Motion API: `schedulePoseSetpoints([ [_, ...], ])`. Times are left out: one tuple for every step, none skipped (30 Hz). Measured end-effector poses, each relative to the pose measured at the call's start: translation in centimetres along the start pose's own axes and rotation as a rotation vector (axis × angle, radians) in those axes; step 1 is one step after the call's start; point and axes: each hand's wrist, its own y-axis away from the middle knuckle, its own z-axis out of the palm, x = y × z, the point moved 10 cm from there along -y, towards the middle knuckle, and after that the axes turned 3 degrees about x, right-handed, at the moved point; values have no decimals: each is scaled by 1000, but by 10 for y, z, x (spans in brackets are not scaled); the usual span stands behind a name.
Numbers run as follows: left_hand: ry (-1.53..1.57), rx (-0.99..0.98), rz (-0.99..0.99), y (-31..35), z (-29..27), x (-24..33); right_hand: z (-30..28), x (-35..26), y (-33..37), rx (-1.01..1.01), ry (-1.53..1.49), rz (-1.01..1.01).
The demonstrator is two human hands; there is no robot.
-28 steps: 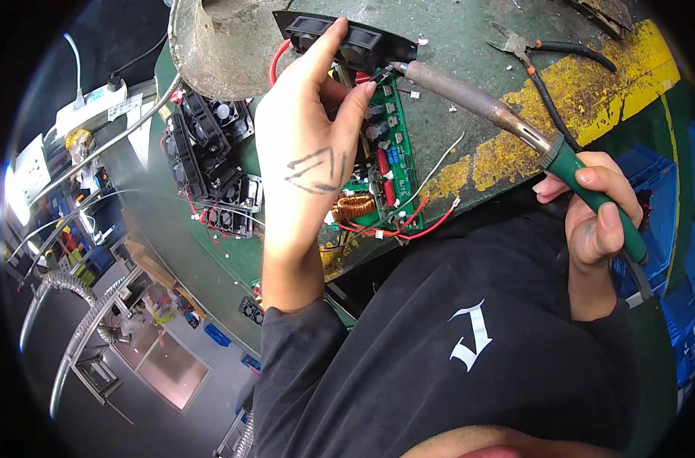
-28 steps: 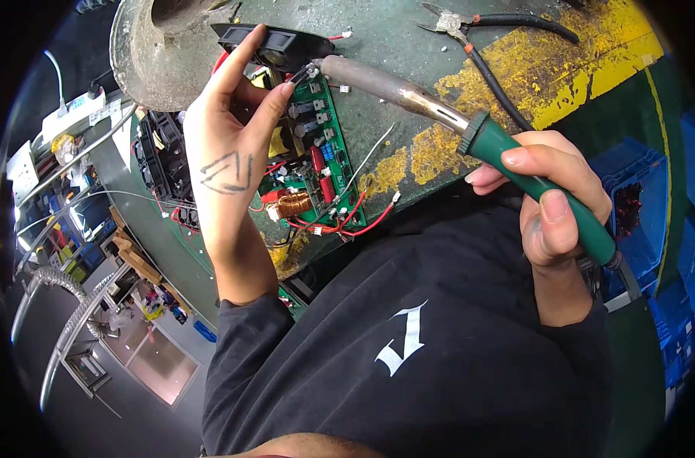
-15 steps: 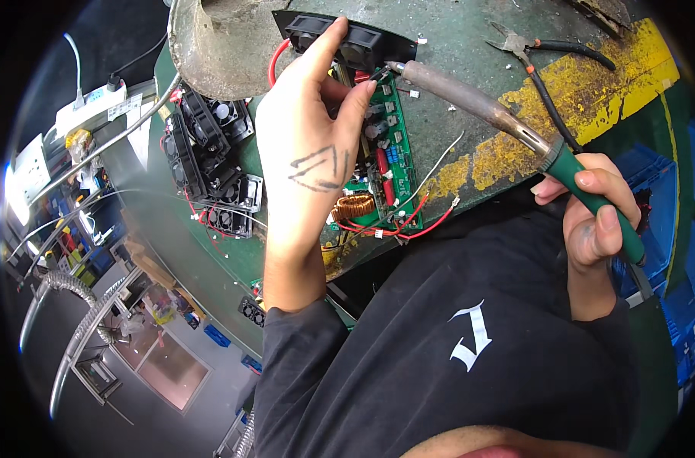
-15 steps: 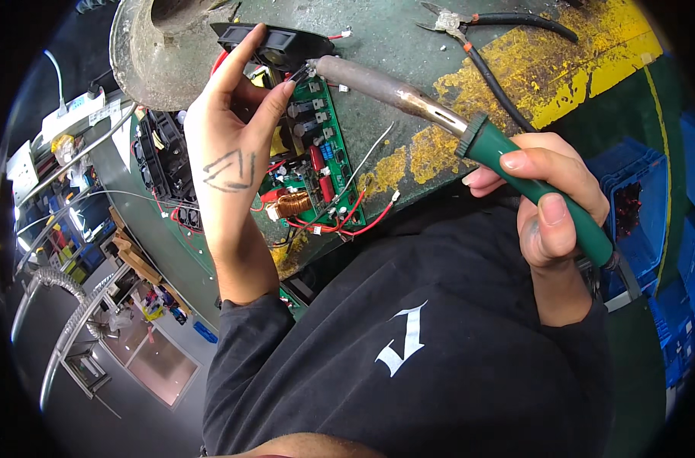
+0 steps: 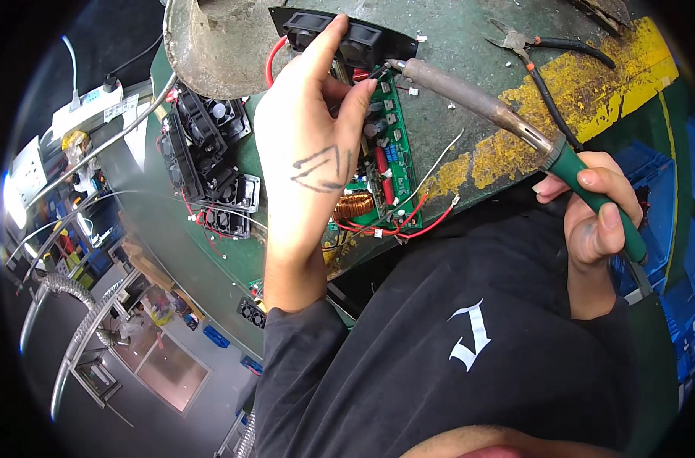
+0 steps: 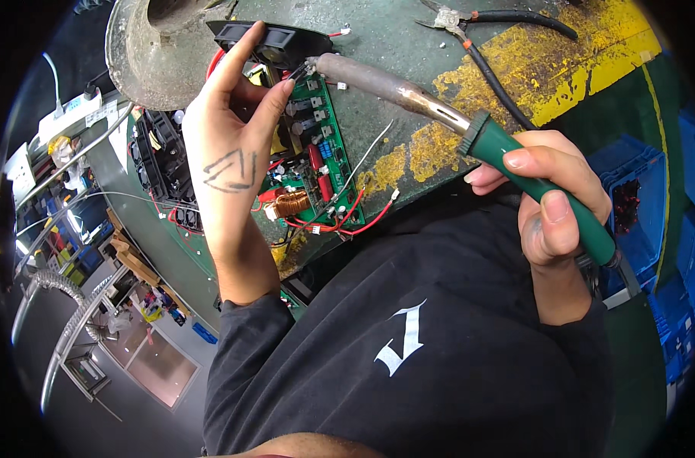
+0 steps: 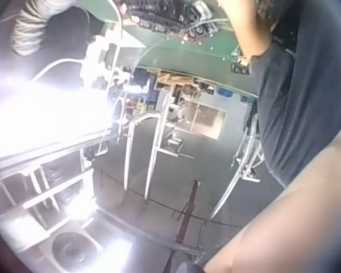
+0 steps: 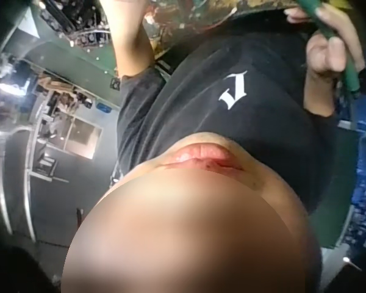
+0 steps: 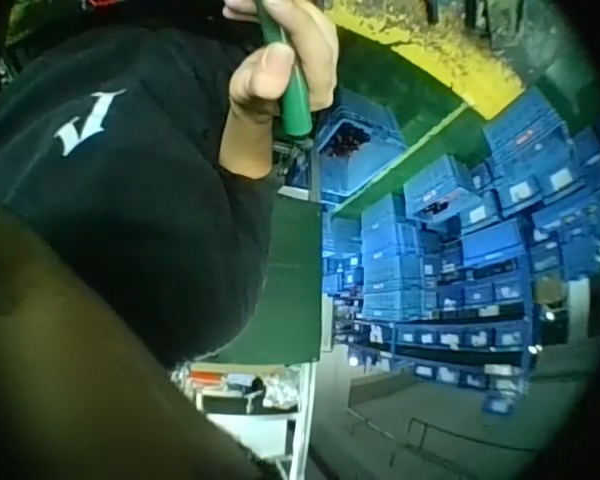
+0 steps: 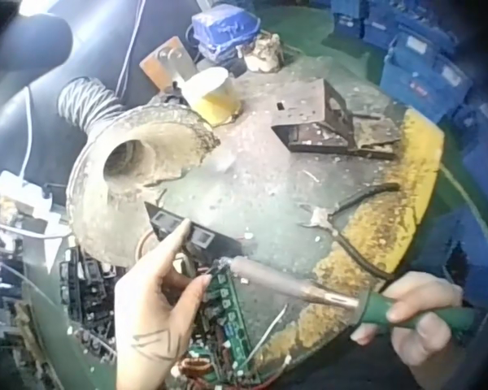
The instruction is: Soldering and assembling electronic components on circuit boards at a factory workbench.
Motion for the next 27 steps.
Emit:
schedulePoseSetpoints([
  [0, 1, 0, -1, -1, 1, 0, 0, 0, 0, 4, -2],
  [1, -1, 1, -1, -1, 2, 0, -1, -1, 0, 8, -4],
  [2, -5, 2, -1, -1, 2, 0, -1, -1, 1, 8, -5],
  [2, -5, 3, -1, -1, 2, 0, -1, 0, -3, 17, -5],
  [-4, 0, 10, -1, -2, 3, 0, -1, 0, -7, 26, -5],
  [-9, 5, 17, -1, -2, 3, 1, -1, 0, -7, 26, -4],
  [-8, 4, 17, 0, -2, 3, 1, -1, 1, -4, 27, -8],
  [-12, 2, 11, 0, -2, 3, 1, -1, 1, 0, 27, -12],
  [-16, 2, 5, -1, -2, 2, 1, -1, 1, -1, 27, -12],
  [-16, 2, 6, -1, -1, 2, 1, -2, 0, 5, 19, -20],
  [-9, 0, 6, -1, -1, 2, 1, -3, 0, 11, 11, -27],
  [-3, -2, 7, 0, -1, 3, 1, -3, 0, 11, 10, -27],
  [-3, -2, 7, 0, -1, 3, 1, -2, 0, 7, 4, -22],
  [-7, -3, 3, 0, -2, 2, 2, -2, 0, 3, -2, -16],
  [-9, -3, -2, 0, -1, 2, 2, -2, 0, 3, -2, -16],
  [-9, -3, -2, 0, -1, 2, 3, -2, 0, -8, 6, -19],
  [-11, -4, -2, 0, -1, 1, 4, -3, -1, -18, 13, -22],
  [-14, -5, -2, 0, -1, 1, 4, -3, -1, -18, 13, -21],
  [-14, -6, -2, 0, 0, 1, 4, -4, -2, -18, 23, -24],
  [-37, -5, 31, 0, 1, 4, 4, -4, -2, -18, 34, -26],
  [-62, -3, 63, 0, 0, 8, 4, -5, -3, -19, 33, -27],
  [-62, -2, 63, 0, 0, 7, 4, -5, -3, -14, 36, -23],
  [-72, 10, 83, -1, 0, 8, 4, -5, -3, -10, 39, -20],
  [-81, 20, 104, -1, 0, 9, 4, -5, -3, -8, 40, -20],
  [-80, 19, 105, 0, 0, 8, 5, -5, -3, -7, 47, -17],
  [-87, 18, 102, 0, 1, 8, 5, -5, -3, -5, 54, -14],
  [-96, 18, 98, 0, 1, 8, 5, -5, -3, -3, 54, -15],
])
